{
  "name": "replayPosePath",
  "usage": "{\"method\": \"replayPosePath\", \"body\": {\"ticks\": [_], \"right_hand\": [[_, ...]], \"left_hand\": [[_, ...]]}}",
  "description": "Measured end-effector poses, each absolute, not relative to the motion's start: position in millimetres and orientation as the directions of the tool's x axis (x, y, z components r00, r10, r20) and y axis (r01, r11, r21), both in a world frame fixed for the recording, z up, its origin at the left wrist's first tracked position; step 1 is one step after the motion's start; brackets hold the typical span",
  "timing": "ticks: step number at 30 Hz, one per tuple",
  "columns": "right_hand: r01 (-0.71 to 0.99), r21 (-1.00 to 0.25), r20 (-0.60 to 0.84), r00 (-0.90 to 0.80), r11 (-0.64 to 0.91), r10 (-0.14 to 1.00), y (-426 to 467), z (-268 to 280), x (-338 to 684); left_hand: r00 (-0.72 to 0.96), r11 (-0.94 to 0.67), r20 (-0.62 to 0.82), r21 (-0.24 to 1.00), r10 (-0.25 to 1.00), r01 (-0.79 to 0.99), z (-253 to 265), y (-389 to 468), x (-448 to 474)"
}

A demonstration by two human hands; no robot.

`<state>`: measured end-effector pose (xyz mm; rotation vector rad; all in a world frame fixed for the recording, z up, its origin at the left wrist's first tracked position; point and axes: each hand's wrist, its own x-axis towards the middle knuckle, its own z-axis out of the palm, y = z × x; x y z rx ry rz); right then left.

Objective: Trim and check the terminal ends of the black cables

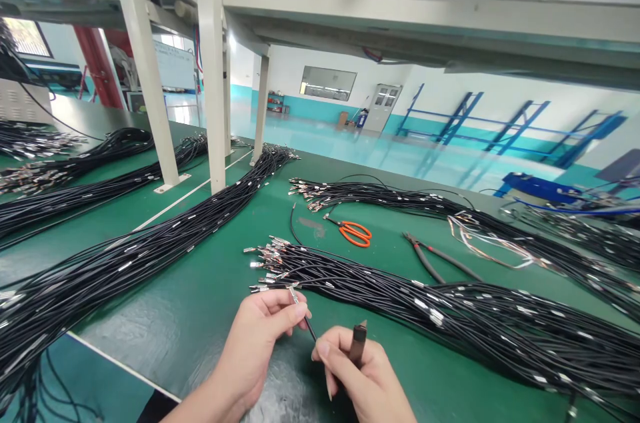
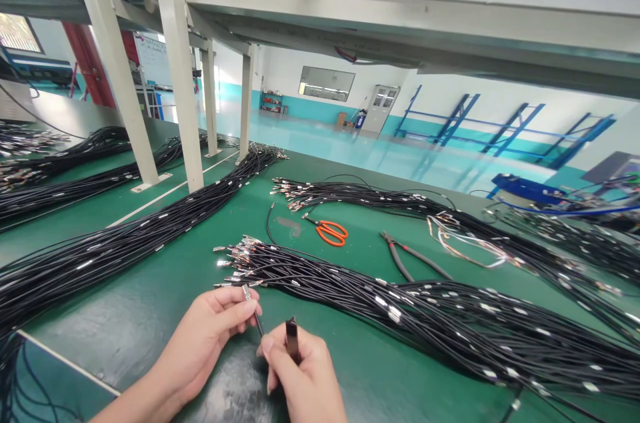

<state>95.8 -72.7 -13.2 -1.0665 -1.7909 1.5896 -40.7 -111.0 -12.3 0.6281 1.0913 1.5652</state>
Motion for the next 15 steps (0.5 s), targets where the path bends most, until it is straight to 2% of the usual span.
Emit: {"method": "replayPosePath", "body": {"ticks": [15], "right_hand": [[0.163, -0.974, -0.221, -0.530, -0.158, 0.819, -76.1, -9.9, 95.4]], "left_hand": [[-0.195, 0.016, -0.166, 0.800, 0.967, -0.599, -19.9, -111.7, -46.5]]}}
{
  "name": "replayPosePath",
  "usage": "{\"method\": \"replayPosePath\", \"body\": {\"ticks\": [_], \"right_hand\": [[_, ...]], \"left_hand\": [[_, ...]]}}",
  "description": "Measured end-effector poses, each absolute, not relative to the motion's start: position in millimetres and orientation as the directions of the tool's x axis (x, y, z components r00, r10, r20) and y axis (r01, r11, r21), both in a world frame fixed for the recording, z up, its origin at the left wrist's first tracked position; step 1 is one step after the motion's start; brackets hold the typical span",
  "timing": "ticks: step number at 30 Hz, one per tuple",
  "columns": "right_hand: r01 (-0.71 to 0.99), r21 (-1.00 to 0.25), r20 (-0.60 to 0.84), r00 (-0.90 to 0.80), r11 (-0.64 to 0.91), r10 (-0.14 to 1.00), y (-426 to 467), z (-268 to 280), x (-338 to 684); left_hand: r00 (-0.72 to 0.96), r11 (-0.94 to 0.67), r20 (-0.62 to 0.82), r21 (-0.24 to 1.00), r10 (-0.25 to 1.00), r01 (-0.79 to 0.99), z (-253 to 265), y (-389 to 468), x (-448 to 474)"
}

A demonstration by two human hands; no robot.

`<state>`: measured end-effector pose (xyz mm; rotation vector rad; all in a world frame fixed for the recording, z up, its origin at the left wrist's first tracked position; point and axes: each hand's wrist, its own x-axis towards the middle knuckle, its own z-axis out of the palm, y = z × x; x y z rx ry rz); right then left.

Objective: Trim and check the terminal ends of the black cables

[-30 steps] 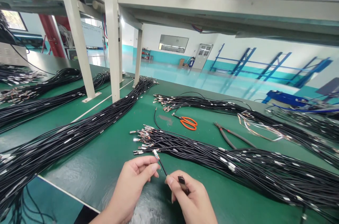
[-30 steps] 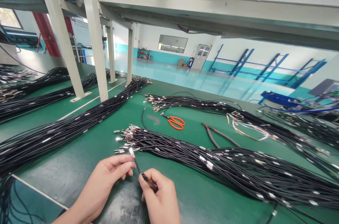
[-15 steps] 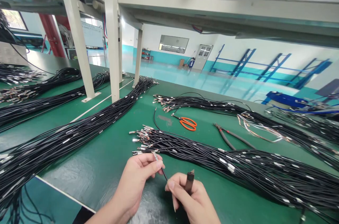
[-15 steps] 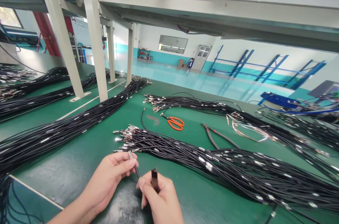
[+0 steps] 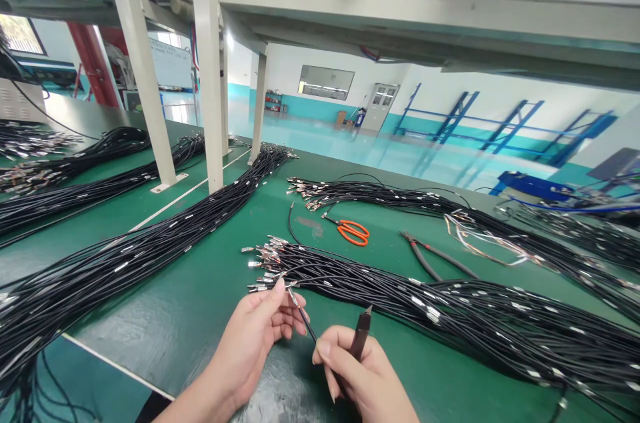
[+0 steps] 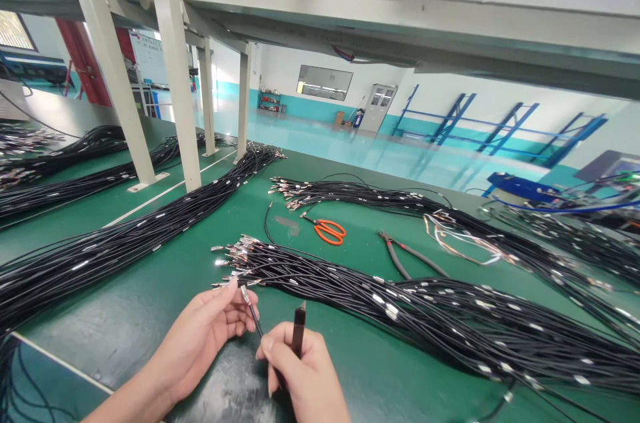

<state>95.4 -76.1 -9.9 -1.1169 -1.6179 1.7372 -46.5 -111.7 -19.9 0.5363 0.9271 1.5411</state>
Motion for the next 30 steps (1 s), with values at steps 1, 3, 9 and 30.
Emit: {"method": "replayPosePath", "body": {"ticks": [1, 3, 9, 30], "right_hand": [[0.166, -0.974, -0.218, -0.530, -0.152, 0.819, -76, -10, 95], [0.174, -0.978, -0.194, -0.528, -0.118, 0.827, -75, -10, 95], [0.234, -0.966, -0.017, -0.486, 0.111, 0.874, -78, -16, 90], [0.316, -0.917, 0.069, -0.479, 0.246, 0.875, -1, 39, 125]], "left_hand": [[-0.189, 0.016, -0.161, 0.800, 0.969, -0.600, -20, -113, -46], [-0.174, 0.015, -0.141, 0.818, 0.975, -0.575, -19, -115, -44], [-0.249, 0.002, -0.147, 0.865, 0.957, -0.502, -19, -118, -37], [0.027, 0.058, -0.054, 0.976, 0.998, -0.208, 10, -55, -14]]}}
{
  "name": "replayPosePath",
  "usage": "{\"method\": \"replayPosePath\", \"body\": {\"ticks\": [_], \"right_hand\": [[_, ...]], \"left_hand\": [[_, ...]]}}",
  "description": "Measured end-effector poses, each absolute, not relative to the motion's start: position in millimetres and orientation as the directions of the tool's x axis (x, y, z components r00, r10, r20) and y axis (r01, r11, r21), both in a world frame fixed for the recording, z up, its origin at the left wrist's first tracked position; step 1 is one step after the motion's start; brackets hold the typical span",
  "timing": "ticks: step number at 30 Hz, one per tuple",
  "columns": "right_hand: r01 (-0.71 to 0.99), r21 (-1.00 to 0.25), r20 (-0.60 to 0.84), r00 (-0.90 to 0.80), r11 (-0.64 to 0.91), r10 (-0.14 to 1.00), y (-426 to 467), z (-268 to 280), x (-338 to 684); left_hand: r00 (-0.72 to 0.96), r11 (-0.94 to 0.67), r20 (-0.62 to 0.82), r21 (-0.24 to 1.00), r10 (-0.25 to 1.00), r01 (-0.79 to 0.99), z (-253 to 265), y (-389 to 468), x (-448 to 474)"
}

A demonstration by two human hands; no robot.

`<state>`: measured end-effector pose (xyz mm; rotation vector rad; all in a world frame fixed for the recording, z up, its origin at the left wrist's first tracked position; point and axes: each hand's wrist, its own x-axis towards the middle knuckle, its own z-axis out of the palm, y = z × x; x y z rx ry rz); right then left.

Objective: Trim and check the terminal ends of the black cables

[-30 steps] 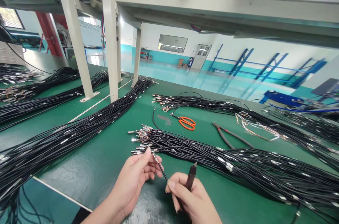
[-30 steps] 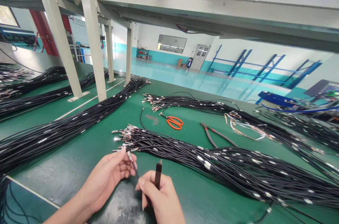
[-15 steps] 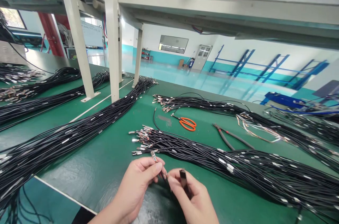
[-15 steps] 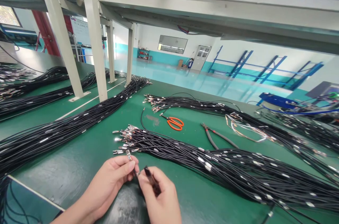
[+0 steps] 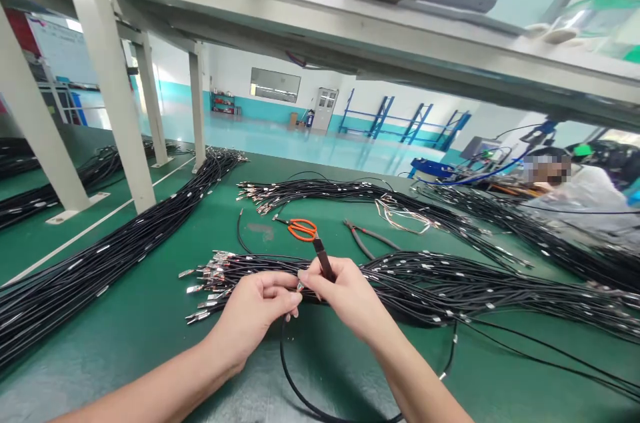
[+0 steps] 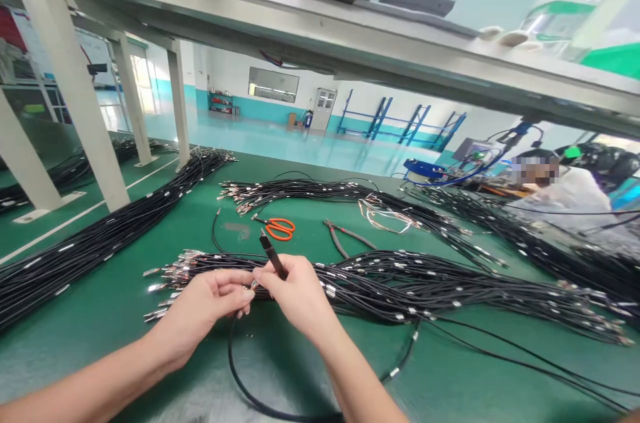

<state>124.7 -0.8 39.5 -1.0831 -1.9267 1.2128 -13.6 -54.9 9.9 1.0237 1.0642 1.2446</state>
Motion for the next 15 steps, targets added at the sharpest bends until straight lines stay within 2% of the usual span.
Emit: {"method": "replayPosePath", "body": {"ticks": [3, 7, 15], "right_hand": [[0.316, -0.929, 0.037, -0.437, 0.191, 0.899, 6, 27, 131], [0.243, -0.965, -0.015, -0.421, 0.097, 0.907, 8, 15, 133], [0.181, -0.983, -0.082, -0.401, -0.009, 0.913, 10, 12, 134]], "left_hand": [[-0.078, 0.005, -0.015, 0.991, 0.997, -0.131, 1, -47, -9], [-0.128, -0.055, 0.057, 0.998, 0.990, 0.016, -12, -44, -5], [-0.167, 0.009, 0.008, 0.995, 0.986, 0.101, -10, -43, -4]]}}
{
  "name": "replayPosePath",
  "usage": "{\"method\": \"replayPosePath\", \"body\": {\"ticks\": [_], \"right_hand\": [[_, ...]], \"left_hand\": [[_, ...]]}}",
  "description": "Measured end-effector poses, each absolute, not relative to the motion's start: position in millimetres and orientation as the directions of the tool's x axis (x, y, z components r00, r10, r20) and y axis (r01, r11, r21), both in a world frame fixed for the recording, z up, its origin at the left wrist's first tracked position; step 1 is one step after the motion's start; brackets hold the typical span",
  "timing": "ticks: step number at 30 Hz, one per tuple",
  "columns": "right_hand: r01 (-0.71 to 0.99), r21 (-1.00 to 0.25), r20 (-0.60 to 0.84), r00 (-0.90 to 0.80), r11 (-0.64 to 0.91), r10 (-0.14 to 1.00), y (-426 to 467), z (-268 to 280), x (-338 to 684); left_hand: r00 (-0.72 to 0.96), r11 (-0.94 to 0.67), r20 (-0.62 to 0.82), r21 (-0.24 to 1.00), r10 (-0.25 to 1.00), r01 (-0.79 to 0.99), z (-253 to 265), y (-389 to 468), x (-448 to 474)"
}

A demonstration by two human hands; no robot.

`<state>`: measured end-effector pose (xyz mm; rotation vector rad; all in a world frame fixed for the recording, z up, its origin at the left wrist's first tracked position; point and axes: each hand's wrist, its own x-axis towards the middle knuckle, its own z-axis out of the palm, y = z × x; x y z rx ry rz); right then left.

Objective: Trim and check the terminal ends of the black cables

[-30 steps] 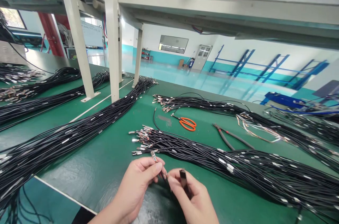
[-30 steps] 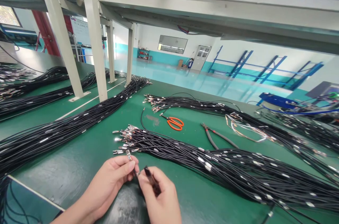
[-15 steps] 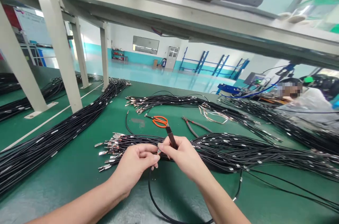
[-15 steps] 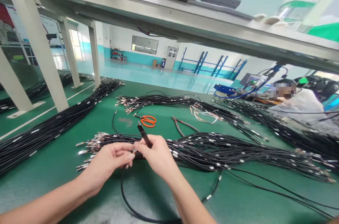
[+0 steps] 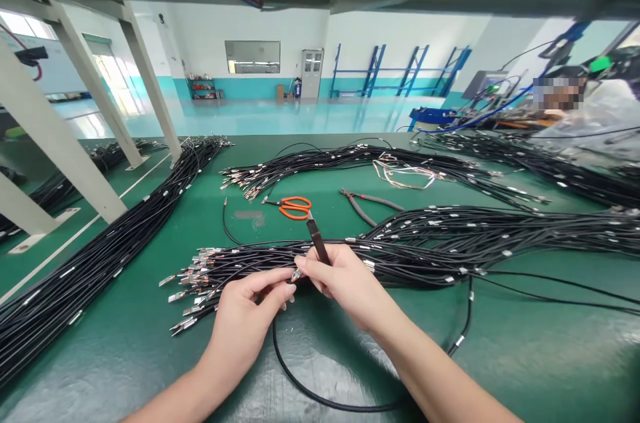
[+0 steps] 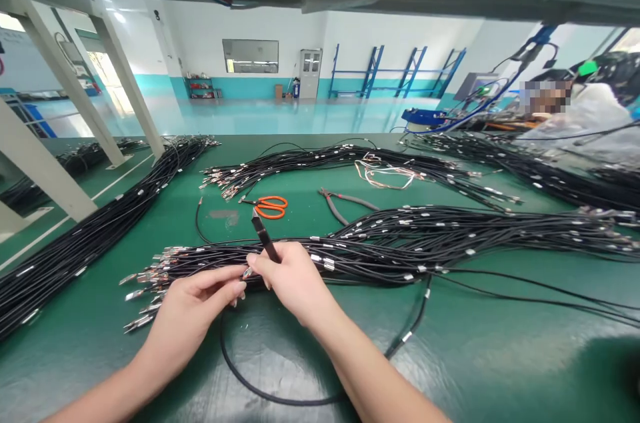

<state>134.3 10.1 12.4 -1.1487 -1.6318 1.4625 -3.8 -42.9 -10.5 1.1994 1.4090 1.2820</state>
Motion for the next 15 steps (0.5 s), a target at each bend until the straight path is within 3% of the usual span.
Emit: {"method": "replayPosePath", "body": {"ticks": [11, 15], "right_hand": [[0.124, -0.989, -0.128, -0.425, -0.082, 0.896, 8.6, 10.3, 131.3], [0.127, -0.986, -0.152, -0.459, -0.105, 0.875, 9.9, 7.7, 131.3]], "left_hand": [[-0.148, 0.059, -0.066, 0.997, 0.987, -0.053, -12.8, -44.3, -3.8], [-0.138, 0.092, -0.096, 0.995, 0.986, -0.036, -15.0, -45.3, -4.7]]}}
